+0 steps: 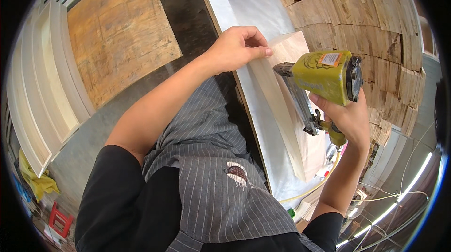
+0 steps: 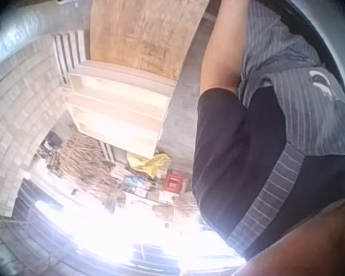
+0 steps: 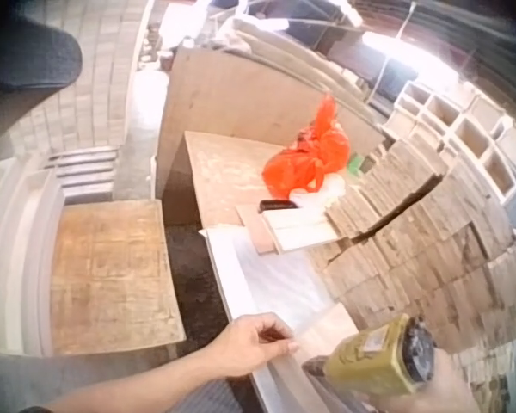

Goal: Assemble a wooden box using wood glue and a pneumatic nail gun.

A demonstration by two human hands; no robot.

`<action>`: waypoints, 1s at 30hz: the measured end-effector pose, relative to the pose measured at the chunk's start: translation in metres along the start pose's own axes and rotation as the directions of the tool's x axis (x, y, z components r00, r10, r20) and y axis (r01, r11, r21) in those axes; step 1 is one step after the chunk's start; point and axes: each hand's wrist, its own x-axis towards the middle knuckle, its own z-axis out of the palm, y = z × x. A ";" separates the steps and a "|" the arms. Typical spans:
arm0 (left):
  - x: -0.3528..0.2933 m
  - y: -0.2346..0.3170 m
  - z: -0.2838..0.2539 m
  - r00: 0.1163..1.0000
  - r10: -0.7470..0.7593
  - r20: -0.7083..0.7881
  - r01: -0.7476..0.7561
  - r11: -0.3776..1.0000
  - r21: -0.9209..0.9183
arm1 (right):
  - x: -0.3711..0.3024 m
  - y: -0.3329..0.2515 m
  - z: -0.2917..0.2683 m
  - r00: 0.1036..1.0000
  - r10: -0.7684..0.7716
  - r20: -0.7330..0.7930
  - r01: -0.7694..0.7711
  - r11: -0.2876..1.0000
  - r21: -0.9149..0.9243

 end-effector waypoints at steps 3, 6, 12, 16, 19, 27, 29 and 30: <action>0.002 0.000 -0.001 0.999 -0.027 -0.016 0.028 0.997 0.066 | 0.002 -0.001 -0.001 1.000 -0.016 0.002 0.016 1.000 -0.009; 0.002 0.001 -0.001 0.999 -0.040 -0.005 0.040 0.998 0.050 | 0.003 0.005 0.001 0.999 -0.050 0.013 0.050 0.999 0.020; 0.002 0.008 0.001 0.998 -0.058 -0.008 0.058 0.993 0.099 | 0.005 0.026 0.008 0.925 -0.368 -0.090 0.369 0.929 -0.010; 0.001 0.009 -0.002 0.997 -0.074 -0.010 0.074 0.991 0.114 | 0.003 0.014 0.005 0.974 -0.221 -0.052 0.219 0.975 -0.045; 0.001 0.014 0.000 0.995 -0.096 0.010 0.095 0.992 0.082 | 0.000 0.015 0.004 0.991 -0.124 -0.043 0.125 0.992 0.020; 0.004 0.009 -0.001 0.995 -0.093 0.024 0.090 0.991 0.098 | 0.000 0.013 0.003 0.993 -0.112 -0.036 0.112 0.994 -0.002; 0.004 0.011 -0.002 0.997 -0.079 0.011 0.077 0.988 0.133 | 0.002 0.015 0.003 0.982 -0.183 -0.036 0.184 0.983 -0.001; 0.004 0.013 -0.002 0.997 -0.080 0.013 0.077 0.988 0.132 | 0.002 0.015 0.003 0.983 -0.181 -0.036 0.181 0.983 -0.001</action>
